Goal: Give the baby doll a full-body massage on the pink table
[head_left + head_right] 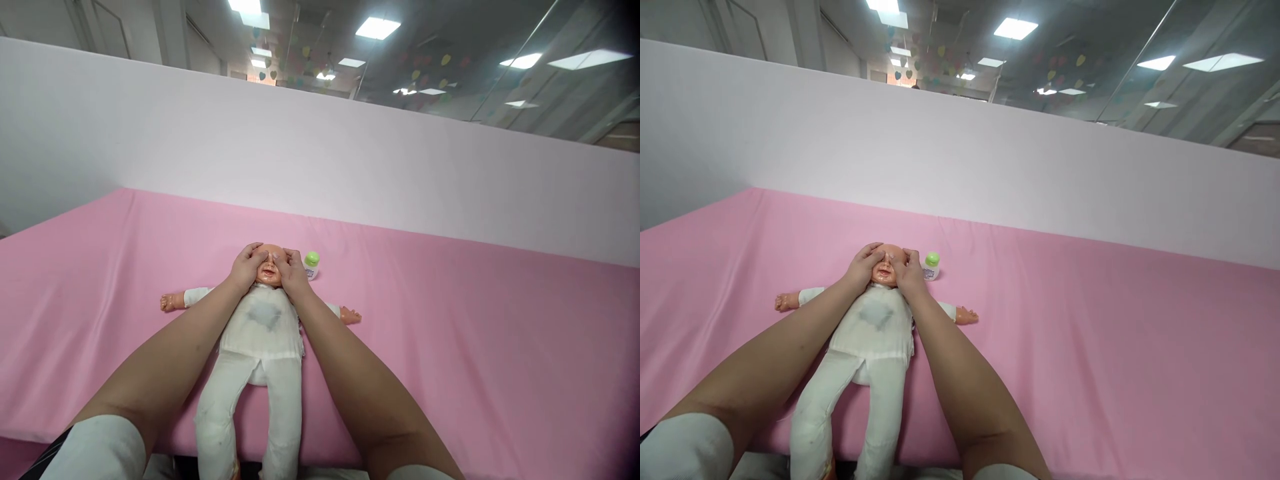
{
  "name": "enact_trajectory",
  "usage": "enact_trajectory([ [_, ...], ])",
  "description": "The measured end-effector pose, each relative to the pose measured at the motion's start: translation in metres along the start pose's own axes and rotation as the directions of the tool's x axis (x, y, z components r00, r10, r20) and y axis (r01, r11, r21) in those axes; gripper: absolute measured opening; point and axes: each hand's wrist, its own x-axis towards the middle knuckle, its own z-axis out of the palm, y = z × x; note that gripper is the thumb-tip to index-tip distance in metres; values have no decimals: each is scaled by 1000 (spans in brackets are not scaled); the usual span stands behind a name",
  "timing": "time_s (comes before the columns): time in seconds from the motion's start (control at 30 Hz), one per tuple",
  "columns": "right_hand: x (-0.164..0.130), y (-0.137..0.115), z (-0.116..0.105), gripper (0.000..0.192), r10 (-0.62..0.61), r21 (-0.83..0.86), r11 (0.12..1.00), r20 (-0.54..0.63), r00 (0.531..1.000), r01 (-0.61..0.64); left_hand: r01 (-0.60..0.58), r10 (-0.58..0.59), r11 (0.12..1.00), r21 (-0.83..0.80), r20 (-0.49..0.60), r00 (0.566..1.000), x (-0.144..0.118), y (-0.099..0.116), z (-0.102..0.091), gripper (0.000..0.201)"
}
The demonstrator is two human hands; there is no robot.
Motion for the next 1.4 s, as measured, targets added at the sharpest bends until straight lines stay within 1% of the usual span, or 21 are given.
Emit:
enact_trajectory([
  [0.07,1,1,-1,55,-42,-61,997,11,999,43,-16,17,999,49,-25,1000,3,-3,-1,53],
  [0.17,0,0,-3,52,-89,-99,991,22,996,91,-46,55,989,144,-64,996,5,-3,-2,48],
  [0.27,-5,-6,-4,53,-120,-173,977,17,993,121,-86,113,962,261,-93,989,-3,2,-5,44],
  [0.33,-11,-12,-4,51,-124,-251,961,-12,992,117,-123,165,928,351,-93,982,-12,7,-8,40],
  [0.4,-17,-18,-6,49,-124,-334,937,-53,991,99,-164,214,884,437,-66,975,-24,12,-11,38],
  [0.47,-24,-23,-9,49,-131,-400,912,-76,989,90,-207,246,839,503,-11,969,-35,16,-15,38],
  [0.57,-36,-31,-17,50,-158,-447,885,-32,987,127,-266,268,783,562,81,960,-49,22,-23,41],
  [0.7,-53,-41,-25,48,-189,-424,880,102,977,215,-329,262,738,588,200,944,-59,32,-33,47],
  [0.77,-56,-44,-26,59,-178,-353,906,184,967,234,-345,238,719,604,253,938,-60,36,-37,52],
  [0.83,-56,-45,-25,74,-161,-280,933,243,957,228,-329,204,696,638,263,943,-60,37,-38,56],
  [0.9,-53,-45,-24,77,-150,-276,937,243,958,217,-301,184,676,672,241,953,-60,36,-38,56],
  [1.0,-48,-41,-24,72,-140,-356,911,201,969,206,-288,183,660,694,223,957,-57,32,-38,56],
  [1.17,-44,-34,-30,61,-163,-419,878,195,967,232,-298,204,692,658,218,954,-53,27,-41,52],
  [1.27,-42,-30,-33,52,-187,-382,888,208,960,256,-294,204,711,639,212,956,-51,25,-43,49],
  [1.4,-40,-29,-34,48,-210,-316,913,180,961,259,-289,206,740,608,203,957,-49,26,-44,43],
])
